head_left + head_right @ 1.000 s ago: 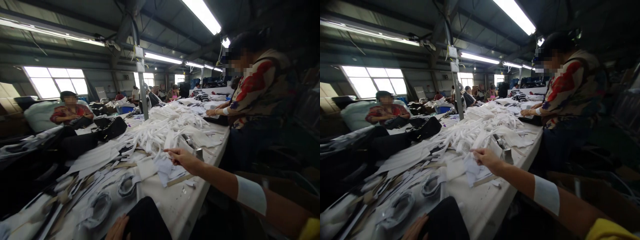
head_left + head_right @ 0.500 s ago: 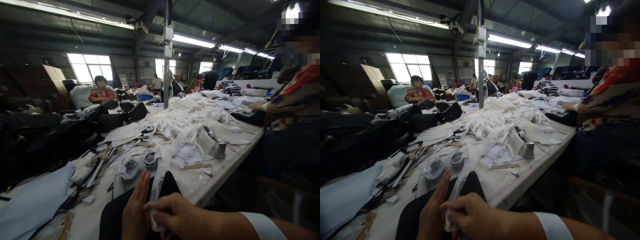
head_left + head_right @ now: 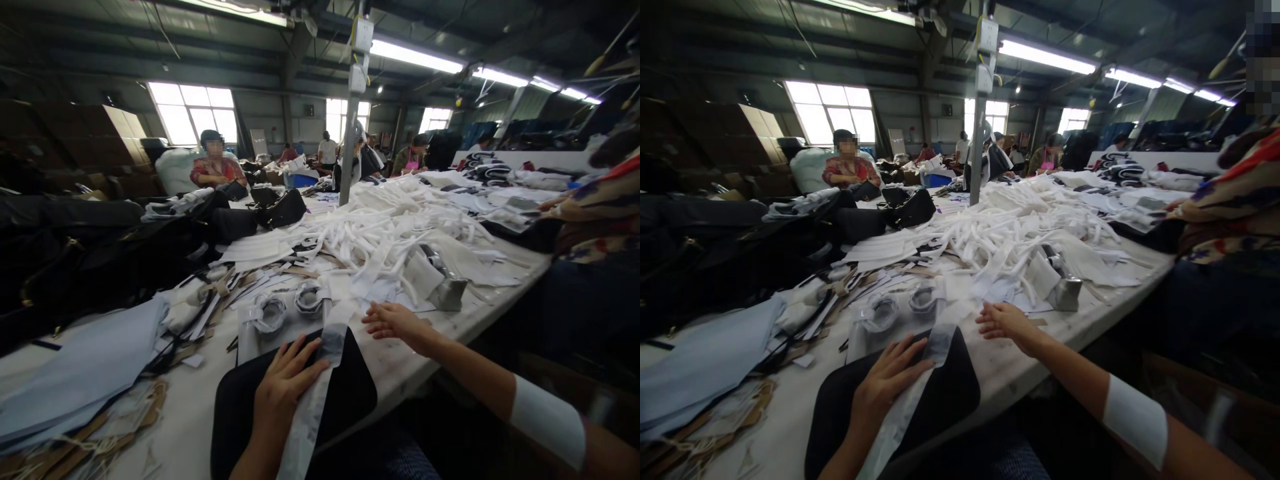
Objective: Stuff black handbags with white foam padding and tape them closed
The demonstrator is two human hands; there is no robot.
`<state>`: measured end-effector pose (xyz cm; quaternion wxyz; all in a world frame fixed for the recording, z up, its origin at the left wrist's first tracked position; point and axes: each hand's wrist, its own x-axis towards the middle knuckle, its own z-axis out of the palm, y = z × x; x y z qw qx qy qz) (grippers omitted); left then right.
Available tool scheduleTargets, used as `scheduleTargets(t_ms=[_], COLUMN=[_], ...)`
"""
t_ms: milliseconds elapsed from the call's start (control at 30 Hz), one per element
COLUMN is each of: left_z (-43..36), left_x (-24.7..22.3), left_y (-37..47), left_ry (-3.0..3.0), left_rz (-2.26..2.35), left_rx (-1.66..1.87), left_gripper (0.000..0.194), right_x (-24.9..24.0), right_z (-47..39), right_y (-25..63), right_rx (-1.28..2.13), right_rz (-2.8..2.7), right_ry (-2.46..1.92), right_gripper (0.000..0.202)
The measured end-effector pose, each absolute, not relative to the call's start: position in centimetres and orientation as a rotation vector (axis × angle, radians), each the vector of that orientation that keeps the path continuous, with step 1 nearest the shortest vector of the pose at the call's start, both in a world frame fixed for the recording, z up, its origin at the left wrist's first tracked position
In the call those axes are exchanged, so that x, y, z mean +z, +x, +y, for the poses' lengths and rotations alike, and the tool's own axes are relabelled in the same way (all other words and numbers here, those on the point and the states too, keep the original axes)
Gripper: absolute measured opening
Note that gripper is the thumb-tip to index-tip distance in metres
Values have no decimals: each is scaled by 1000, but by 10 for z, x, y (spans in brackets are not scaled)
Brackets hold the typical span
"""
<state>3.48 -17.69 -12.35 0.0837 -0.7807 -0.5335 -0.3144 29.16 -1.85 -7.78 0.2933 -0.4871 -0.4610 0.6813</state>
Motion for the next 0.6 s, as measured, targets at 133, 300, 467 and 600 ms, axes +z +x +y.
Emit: scheduleTargets(t_ms=[133, 300, 467, 600], left_z=[-181, -187, -190, -194], left_x=[-117, -103, -91, -93], left_y=[36, 44, 53, 57], left_ry=[-2399, -2513, -2535, -2538], left_rz=[-1625, -1723, -1769, -1735], left_rx=[-885, -870, -834, -716], left_gripper=[41, 25, 16, 10], right_x=[-93, -94, -66, -44], right_z=[3, 19, 25, 24], right_y=[275, 236, 210, 181], right_rx=[1999, 1913, 1743, 1582], right_rz=[-1101, -1034, -1226, -1564], right_ry=[-1273, -1132, -919, -816], right_gripper=[28, 14, 31, 38])
